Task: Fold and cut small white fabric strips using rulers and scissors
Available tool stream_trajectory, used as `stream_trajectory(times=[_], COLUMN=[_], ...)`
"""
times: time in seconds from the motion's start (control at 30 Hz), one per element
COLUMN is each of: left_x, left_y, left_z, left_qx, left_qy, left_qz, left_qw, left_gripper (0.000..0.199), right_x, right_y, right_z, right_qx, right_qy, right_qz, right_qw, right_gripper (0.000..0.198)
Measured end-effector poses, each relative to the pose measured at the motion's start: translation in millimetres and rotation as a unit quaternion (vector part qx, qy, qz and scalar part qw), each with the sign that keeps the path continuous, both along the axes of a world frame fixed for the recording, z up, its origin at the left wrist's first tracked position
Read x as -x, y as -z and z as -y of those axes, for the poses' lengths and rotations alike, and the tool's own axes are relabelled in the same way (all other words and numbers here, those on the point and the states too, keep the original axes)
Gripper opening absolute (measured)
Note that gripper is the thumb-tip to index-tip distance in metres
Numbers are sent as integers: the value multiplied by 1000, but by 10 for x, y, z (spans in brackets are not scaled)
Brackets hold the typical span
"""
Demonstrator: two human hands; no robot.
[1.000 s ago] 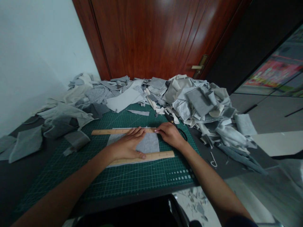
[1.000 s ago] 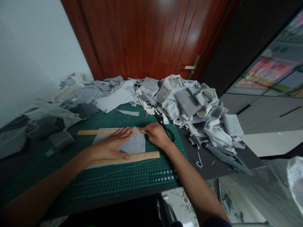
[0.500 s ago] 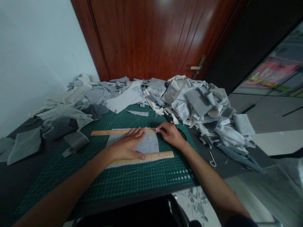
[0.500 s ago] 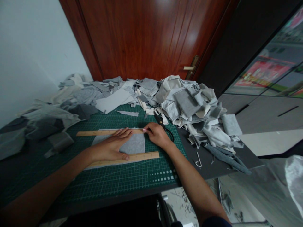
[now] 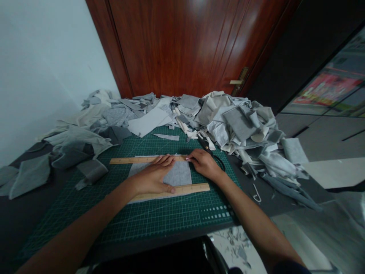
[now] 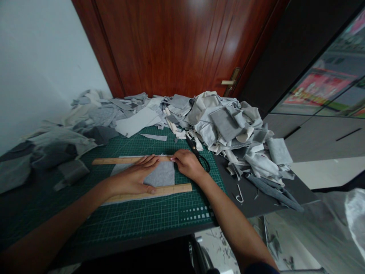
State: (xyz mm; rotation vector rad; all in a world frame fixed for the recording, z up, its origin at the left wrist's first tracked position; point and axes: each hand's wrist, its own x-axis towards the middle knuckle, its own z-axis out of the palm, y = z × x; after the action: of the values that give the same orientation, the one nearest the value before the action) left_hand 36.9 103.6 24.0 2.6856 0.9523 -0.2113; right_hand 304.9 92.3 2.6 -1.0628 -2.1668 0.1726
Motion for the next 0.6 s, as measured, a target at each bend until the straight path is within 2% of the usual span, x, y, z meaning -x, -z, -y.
stream_trajectory(times=[0.17,0.3,0.47,0.6], left_x=[11,21,20,23], left_y=[23,44,21,9], left_z=[-8,-16,-6,1], left_qx=[4,0,3,8], left_qy=[1,9,1,-5], left_qz=[6,16,10,8], left_qw=[1000,1000,1000,1000], left_gripper=[123,121,122,121], right_x=[1,-9,-21,-23], right_y=[-39,-46,-35,-38], right_z=[16,19,8,3], right_qx=[-1,20,38,28], right_qy=[-10,-22,20,38], right_qz=[24,-3,-73,-81], right_qw=[1000,1000,996,996], right_gripper=[12,13,13,13])
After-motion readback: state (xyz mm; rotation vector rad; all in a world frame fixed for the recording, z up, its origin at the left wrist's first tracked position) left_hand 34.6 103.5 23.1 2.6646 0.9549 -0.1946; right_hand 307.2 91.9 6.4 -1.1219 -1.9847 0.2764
